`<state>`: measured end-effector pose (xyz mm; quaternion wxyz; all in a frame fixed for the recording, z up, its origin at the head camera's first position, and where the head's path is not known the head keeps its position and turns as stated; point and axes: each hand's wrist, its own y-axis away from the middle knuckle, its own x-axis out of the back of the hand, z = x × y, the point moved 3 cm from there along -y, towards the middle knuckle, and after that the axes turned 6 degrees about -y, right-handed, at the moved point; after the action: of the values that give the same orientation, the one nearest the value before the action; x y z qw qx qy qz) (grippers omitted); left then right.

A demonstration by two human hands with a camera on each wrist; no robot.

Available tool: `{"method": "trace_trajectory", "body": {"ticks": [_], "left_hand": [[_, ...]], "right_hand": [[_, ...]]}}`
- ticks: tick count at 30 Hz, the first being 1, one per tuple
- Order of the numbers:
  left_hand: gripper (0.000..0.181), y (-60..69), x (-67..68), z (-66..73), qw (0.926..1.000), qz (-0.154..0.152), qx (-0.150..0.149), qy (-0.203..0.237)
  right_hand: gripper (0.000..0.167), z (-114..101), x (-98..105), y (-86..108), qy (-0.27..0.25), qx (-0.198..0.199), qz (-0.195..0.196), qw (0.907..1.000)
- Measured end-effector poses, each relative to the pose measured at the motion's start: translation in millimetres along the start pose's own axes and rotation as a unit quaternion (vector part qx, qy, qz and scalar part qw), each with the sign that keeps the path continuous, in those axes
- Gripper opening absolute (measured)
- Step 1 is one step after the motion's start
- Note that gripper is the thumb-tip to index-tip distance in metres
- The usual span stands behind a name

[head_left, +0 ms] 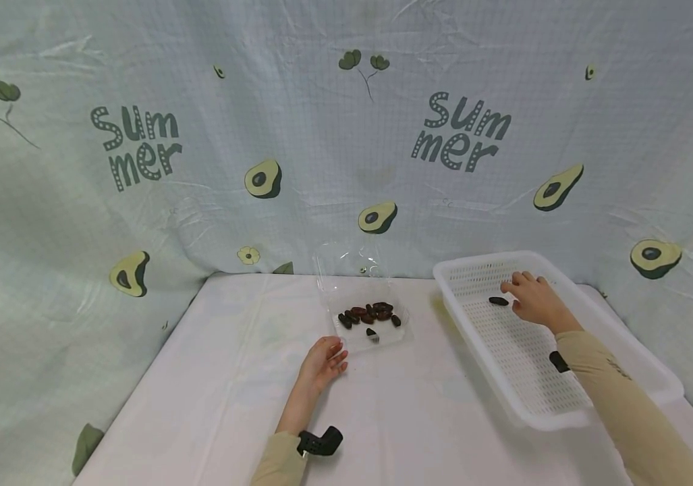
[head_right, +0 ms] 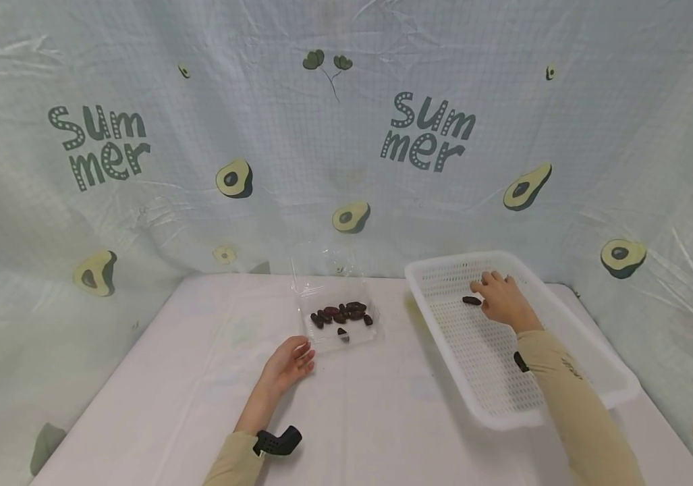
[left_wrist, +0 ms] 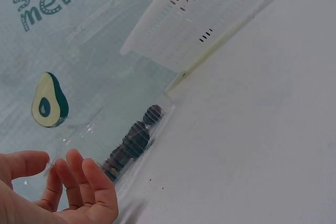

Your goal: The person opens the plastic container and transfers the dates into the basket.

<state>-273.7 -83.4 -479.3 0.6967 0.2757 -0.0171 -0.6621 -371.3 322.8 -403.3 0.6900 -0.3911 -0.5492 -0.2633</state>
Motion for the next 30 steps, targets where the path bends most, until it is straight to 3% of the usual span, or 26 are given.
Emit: {"method": "trace_trajectory", "body": {"ticks": [13,22,30], "left_hand": [[0.003,1.9,-0.4,1.5,1.0000,-0.003,-0.002,0.001],[0.003,2.6,0.3,1.7,1.0000,-0.002,-0.003,0.001],[0.003,2.1,-0.6,0.0,0.9999,0.004,0.000,0.016]], "right_hand": [[0.019,-25,14,-11.6,-0.033,0.063,0.075,0.9946],[0.019,-68,37,-31.3,-0.052,0.141,0.129,0.9803],[0.017,-111,63,-50.6,-0.065,0.180,0.125,0.9735]]}}
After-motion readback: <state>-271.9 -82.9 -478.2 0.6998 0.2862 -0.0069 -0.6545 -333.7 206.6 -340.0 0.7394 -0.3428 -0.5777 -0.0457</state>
